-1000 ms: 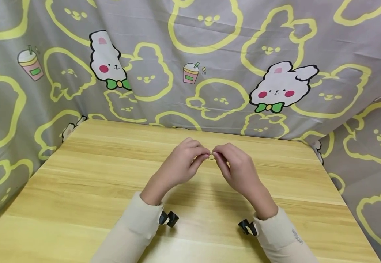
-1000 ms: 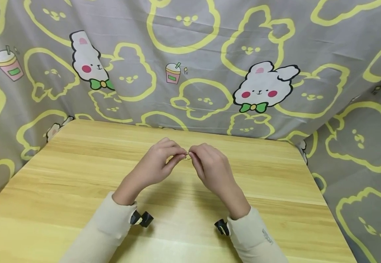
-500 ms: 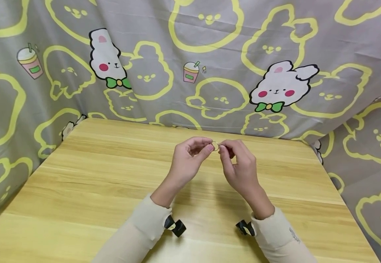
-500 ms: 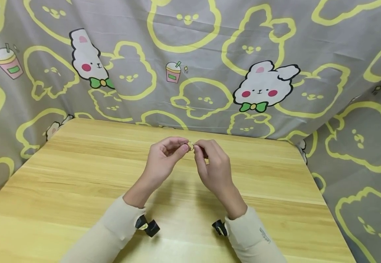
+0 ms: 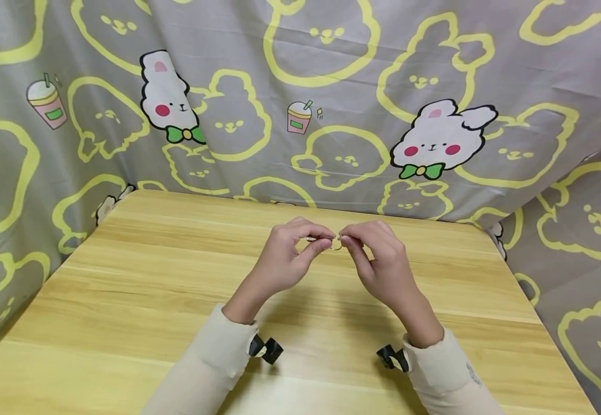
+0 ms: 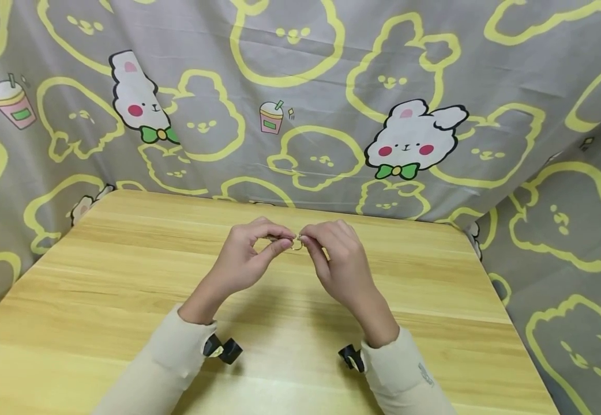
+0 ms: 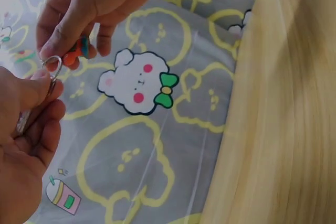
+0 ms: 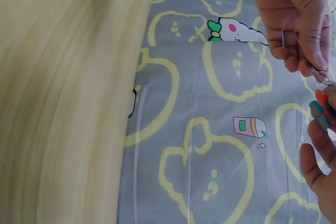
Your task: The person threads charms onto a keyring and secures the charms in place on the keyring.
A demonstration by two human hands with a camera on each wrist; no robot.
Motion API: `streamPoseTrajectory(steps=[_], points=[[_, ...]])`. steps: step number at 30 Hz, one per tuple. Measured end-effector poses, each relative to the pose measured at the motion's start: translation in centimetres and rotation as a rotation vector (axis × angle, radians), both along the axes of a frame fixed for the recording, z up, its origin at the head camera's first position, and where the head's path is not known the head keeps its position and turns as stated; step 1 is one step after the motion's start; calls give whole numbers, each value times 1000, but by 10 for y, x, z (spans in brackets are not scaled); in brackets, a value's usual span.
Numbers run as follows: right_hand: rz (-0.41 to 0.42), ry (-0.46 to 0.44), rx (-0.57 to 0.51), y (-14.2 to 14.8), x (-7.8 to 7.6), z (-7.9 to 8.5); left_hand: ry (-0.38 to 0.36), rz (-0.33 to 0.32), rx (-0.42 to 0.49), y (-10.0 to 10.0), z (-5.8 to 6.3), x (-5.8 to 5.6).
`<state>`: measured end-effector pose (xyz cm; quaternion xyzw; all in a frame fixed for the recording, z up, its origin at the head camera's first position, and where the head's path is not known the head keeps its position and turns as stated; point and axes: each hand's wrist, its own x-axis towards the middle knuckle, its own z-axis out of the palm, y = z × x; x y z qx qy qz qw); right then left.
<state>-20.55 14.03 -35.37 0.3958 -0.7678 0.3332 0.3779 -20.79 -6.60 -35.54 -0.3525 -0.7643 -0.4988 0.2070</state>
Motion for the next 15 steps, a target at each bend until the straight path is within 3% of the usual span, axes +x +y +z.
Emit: streamPoseTrajectory(steps=[9,15], points=[[14,-115,23,1,5,1,-12,27,-54,-3,0,1],[1,-151,19,0,5,1,-80,11,-57,-4,1,1]])
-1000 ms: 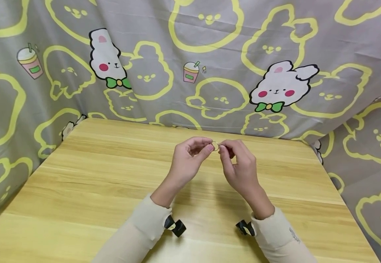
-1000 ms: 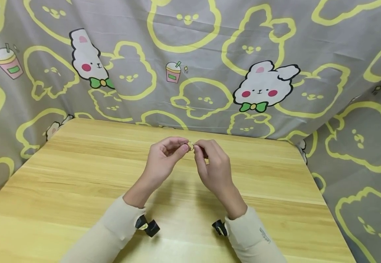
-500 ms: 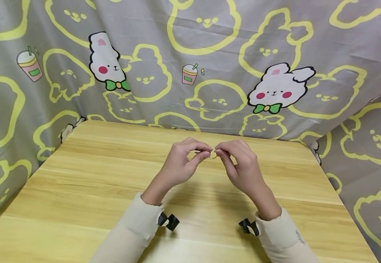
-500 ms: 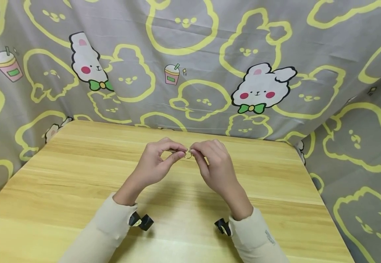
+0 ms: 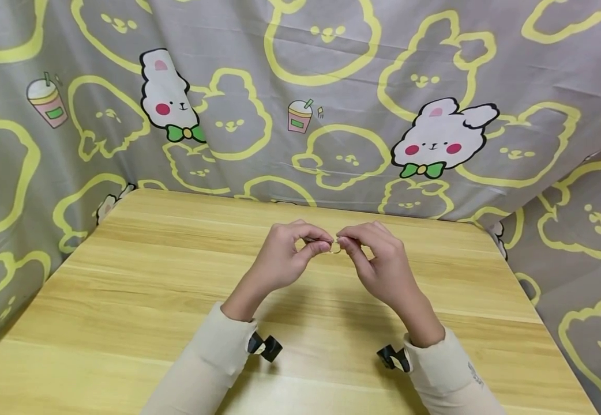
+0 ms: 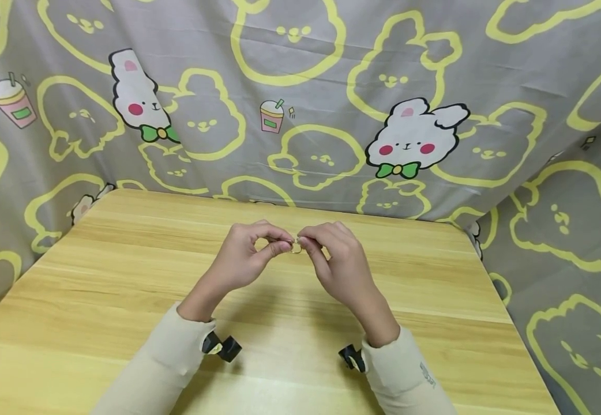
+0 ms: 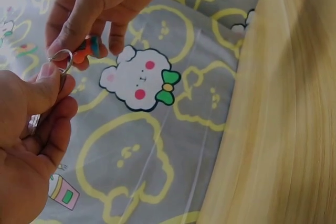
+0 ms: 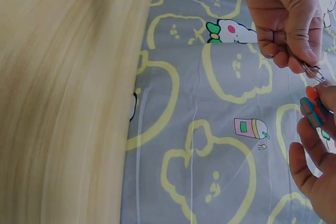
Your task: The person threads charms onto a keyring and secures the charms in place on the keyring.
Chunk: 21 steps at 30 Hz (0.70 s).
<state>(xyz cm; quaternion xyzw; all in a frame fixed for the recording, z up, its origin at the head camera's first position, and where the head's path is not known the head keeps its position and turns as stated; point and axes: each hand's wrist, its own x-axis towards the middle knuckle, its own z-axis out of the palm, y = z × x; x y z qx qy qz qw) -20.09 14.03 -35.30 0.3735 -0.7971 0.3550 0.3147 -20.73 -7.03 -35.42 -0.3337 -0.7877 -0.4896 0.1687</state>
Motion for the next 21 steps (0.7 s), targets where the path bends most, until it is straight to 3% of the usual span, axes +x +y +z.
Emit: streamPoseTrajectory(steps=[5,8,14,21], points=[[-22,-3,14,-2,-2,-4,-94,-6,-6,0,-1,-2],[-40,-59,38,0,-3,-6,-162,9,-19,0,-5,-4],[-81,-316,160,8,-9,-12,-350,65,-31,-3,-16,-11],[-37,-580,309,14,-22,-26,-632,76,-100,-2,-30,-16]])
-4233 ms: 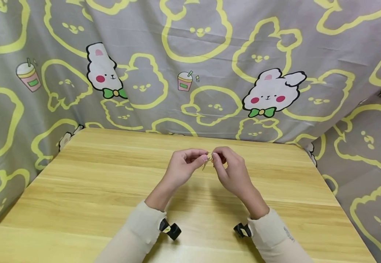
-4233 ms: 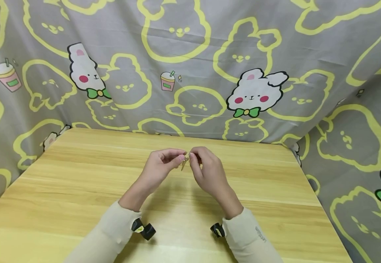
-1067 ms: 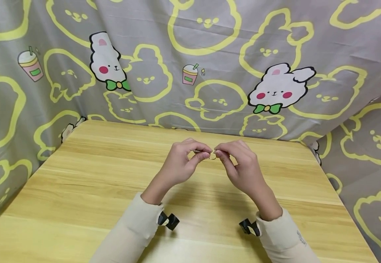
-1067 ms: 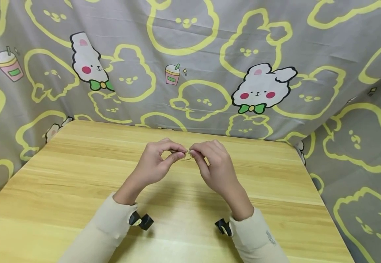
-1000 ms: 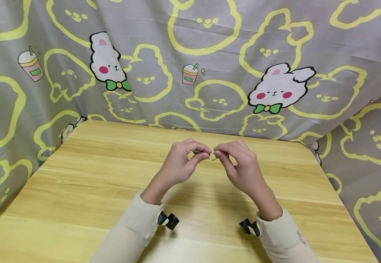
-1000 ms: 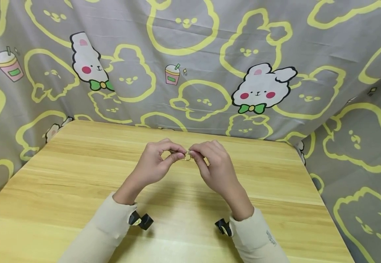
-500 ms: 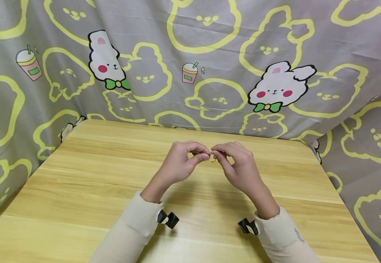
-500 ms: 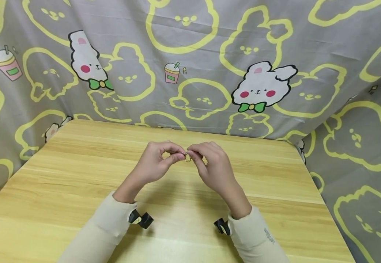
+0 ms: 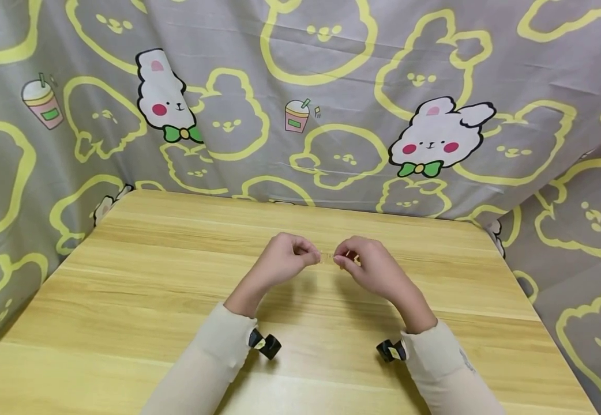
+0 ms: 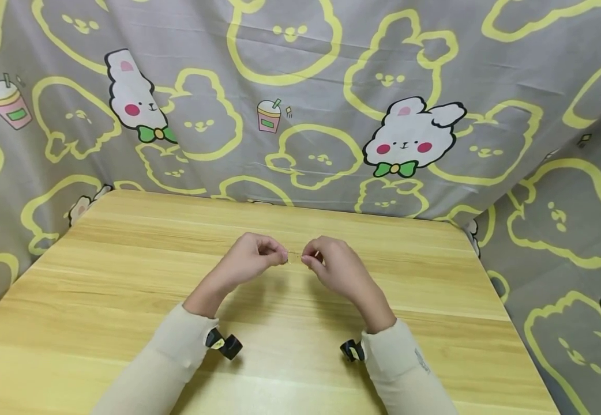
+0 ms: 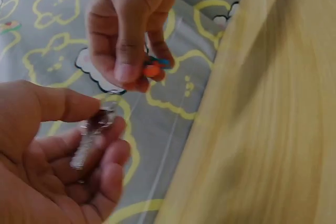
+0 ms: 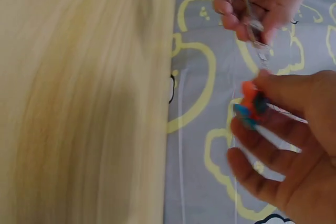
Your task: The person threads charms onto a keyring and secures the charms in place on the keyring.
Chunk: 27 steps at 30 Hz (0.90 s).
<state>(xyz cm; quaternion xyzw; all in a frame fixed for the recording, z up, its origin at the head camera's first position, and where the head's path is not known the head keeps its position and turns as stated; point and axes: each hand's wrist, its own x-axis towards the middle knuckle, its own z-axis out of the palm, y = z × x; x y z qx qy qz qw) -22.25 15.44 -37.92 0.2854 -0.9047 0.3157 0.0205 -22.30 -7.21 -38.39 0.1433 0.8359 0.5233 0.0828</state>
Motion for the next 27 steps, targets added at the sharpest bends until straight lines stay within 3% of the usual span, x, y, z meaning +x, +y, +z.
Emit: streamPoseTrajectory(steps=[3,9,18,27], points=[[47,-100,82,2,-2,-4,-58,-43,-48,2,-6,-1],[154,-282,193,6,-3,-12,-95,-131,-183,8,-17,1],[190,-343,185,5,-6,-28,-141,-135,-258,10,-25,2],[185,-332,182,3,-7,-36,-107,-116,-318,11,-35,0]])
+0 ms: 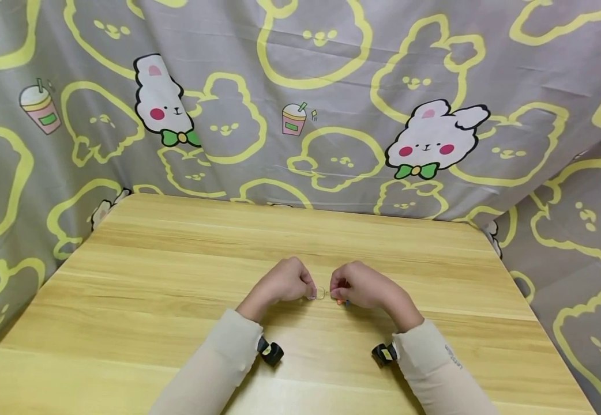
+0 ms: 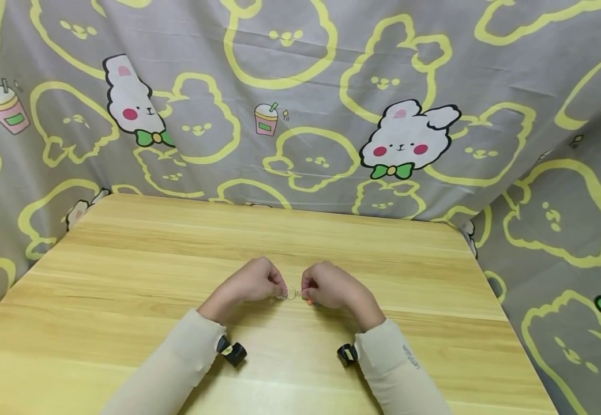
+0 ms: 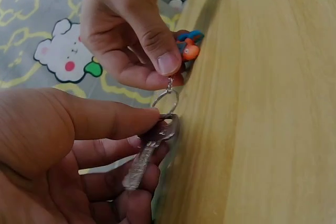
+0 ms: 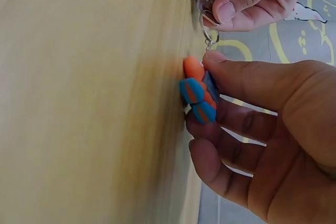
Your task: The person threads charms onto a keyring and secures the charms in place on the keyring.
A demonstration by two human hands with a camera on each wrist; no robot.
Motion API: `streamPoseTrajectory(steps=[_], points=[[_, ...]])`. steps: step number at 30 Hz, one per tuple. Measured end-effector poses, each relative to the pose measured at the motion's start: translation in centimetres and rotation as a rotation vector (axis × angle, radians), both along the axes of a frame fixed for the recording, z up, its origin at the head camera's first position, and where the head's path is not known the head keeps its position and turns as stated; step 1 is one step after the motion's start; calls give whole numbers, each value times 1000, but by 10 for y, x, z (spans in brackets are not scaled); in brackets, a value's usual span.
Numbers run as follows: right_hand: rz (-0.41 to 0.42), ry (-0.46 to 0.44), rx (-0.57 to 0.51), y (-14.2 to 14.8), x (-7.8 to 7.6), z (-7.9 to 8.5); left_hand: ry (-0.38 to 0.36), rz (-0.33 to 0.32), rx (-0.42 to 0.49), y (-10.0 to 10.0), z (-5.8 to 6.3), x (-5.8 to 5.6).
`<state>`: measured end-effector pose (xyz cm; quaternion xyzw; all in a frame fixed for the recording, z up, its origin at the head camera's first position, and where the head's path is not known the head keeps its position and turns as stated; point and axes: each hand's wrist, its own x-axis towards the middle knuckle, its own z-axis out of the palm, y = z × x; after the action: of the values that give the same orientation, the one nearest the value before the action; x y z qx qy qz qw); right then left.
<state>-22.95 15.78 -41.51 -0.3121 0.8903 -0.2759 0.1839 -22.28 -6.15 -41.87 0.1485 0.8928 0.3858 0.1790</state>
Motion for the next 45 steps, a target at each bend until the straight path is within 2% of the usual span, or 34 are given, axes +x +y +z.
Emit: streamPoseTrajectory(steps=[11,15,20,26,29,33,37,40,45], points=[[-27,26,11,1,0,2,39,55,-84,-3,-1,-6],[-38,34,13,2,0,4,35,73,-65,-8,-1,-8],[-63,74,65,5,1,9,33,97,-33,-14,1,-10],[-141,123,116,6,3,14,53,73,-59,-18,7,-14],[-164,184,104,4,2,13,72,71,-87,-23,11,-16],[-194,347,75,0,-5,10,125,115,-137,-36,16,-16],[-229,494,101,-1,-8,4,225,179,-208,-53,16,-11],[-248,532,128,-1,-7,-1,285,205,-254,-64,13,-8],[-297,537,159,6,-4,-2,362,196,-286,-73,8,-8]])
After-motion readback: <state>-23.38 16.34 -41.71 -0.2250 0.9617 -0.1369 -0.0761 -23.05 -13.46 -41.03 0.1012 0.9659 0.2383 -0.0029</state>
